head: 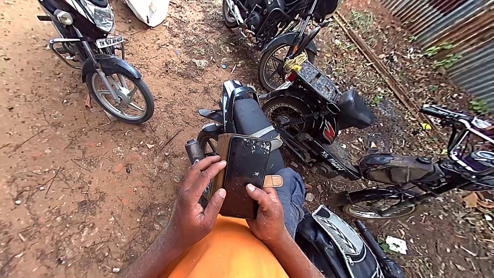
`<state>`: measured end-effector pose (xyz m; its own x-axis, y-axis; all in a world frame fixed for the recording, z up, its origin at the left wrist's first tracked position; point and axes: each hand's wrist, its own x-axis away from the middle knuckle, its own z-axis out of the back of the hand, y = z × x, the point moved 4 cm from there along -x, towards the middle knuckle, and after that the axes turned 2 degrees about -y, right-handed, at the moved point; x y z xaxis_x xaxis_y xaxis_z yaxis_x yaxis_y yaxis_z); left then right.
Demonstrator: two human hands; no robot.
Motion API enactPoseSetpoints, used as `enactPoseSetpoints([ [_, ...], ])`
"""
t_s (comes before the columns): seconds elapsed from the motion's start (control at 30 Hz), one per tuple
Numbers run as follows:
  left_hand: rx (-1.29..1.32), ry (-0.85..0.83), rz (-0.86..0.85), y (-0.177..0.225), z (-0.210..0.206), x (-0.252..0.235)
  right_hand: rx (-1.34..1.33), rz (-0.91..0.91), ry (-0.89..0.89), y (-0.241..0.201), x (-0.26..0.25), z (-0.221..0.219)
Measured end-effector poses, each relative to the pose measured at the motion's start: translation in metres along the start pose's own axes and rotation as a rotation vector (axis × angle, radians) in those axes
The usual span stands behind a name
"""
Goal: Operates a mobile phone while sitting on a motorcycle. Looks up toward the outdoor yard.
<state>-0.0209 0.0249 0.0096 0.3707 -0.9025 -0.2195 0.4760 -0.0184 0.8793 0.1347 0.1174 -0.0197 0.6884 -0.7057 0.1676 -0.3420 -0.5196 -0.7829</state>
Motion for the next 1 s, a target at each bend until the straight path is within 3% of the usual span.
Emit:
enactPoseSetpoints([
  [1.0, -0.007, -0.003, 0.016, -0.0011, -0.0028, 0.0055, -0.006, 0.032, -0.052, 0.0027, 0.0032, 0.0023],
])
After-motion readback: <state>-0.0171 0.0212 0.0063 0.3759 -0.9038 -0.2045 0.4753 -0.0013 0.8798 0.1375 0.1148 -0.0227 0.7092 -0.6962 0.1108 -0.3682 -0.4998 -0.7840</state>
